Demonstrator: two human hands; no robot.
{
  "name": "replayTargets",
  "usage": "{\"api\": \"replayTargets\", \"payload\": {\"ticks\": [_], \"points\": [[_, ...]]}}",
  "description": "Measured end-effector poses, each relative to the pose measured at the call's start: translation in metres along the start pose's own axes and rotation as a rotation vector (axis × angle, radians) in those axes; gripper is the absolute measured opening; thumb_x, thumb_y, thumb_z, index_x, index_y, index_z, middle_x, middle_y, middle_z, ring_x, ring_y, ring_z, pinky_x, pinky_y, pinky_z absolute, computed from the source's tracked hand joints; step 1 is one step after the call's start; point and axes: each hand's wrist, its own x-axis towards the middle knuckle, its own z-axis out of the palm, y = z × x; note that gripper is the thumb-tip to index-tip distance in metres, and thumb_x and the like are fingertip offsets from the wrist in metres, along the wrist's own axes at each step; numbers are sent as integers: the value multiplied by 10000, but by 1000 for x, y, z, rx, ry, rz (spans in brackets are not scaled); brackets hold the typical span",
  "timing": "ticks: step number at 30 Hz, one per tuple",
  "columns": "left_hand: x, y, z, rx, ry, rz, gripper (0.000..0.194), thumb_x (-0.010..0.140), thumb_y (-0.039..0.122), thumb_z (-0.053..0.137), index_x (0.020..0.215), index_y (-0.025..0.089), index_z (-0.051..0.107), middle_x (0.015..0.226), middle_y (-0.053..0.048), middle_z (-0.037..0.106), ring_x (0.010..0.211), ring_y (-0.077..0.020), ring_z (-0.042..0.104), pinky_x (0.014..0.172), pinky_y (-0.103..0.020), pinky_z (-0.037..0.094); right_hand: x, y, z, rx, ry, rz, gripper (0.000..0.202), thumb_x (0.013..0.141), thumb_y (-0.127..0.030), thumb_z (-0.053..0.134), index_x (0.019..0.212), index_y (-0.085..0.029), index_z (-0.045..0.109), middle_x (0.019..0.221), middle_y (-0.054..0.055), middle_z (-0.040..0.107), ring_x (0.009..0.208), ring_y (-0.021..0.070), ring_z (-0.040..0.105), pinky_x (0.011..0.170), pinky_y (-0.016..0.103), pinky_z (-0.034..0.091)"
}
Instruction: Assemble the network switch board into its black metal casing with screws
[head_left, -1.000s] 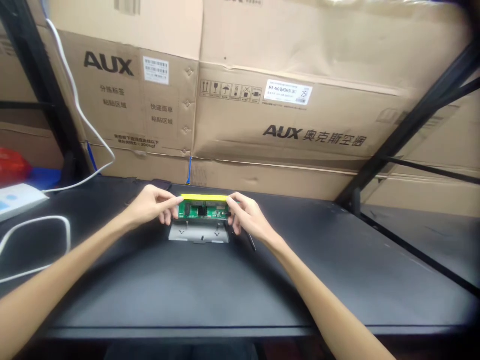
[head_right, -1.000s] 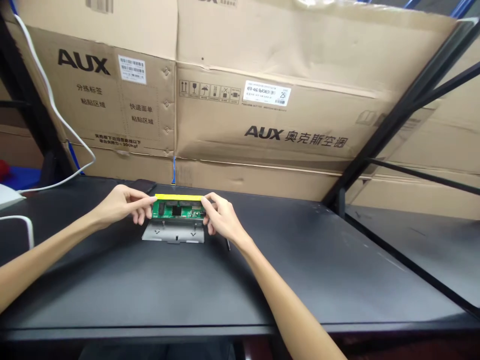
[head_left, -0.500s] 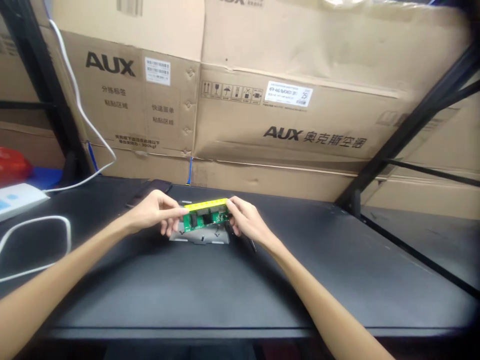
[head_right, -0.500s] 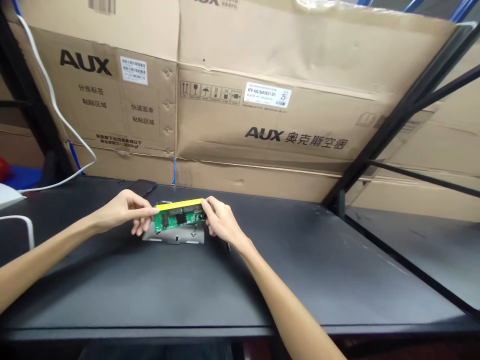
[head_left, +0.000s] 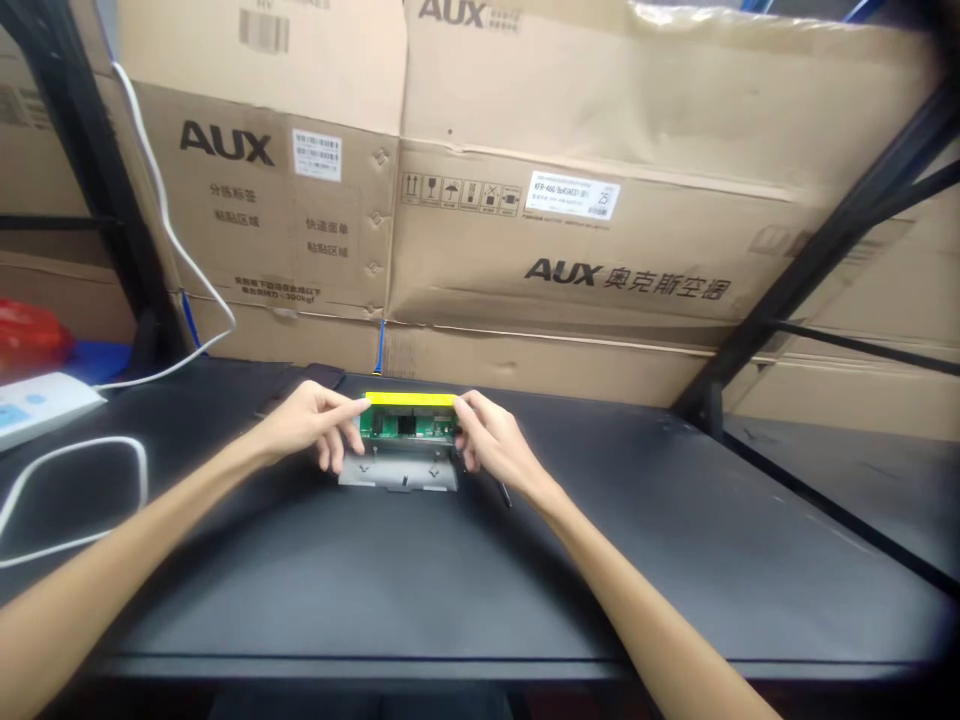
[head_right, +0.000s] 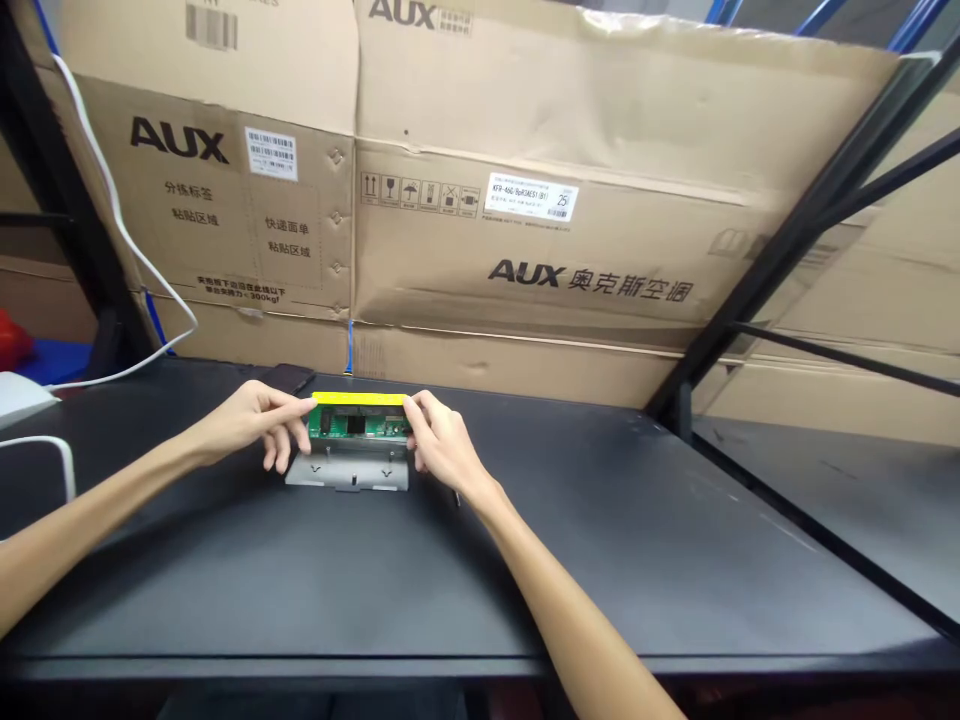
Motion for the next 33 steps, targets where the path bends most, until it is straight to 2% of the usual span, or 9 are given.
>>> {"api": "replayTargets", "payload": {"ticks": [3,6,10,13,20,33], "points": [[1,-2,-2,17,39,6,492,757,546,664,805,59,717,860,-200,735,468,-202,673,338,-229,497,0,1,0,-70,16,-34,349,946,-540,335,908,-230,491,665,-27,598,420,95,547,445,212,449],[3,-2,-3,22,65,48,491,768,525,665,947,69,704,1019,-213,709,624,-256,722,370,-241,530,0,1,0,-67,13,-57,323,942,-526,355,975,-236,492,773,-9,621,494,100,586,455,207,460],[4,1,-3,-1,115,114,483,741,496,704,966,68,703,1098,-211,678,768,-308,728,410,-261,558,2,-1,-1,91,-5,-48,331,893,-525,453,1039,-229,473,949,27,608,565,105,622,419,195,465],[3,4,-3,-32,135,135,480,714,466,737,968,60,706,1150,-214,654,796,-323,724,429,-285,571,4,-3,-3,235,-10,-40,368,836,-518,542,1029,-211,478,988,40,575,585,110,638,395,187,463],[1,4,-6,-93,122,174,543,727,387,750,1148,56,657,1124,-207,675,832,-315,721,485,-281,579,5,-7,-6,371,12,-91,392,754,-448,685,1012,-195,533,968,35,571,622,116,644,415,188,482],[2,4,-6,-131,119,165,537,672,321,798,1125,61,673,981,-177,731,842,-313,720,512,-282,574,5,-7,-8,414,21,-95,412,725,-447,711,1007,-194,550,974,38,577,612,113,638,423,202,501]]}}
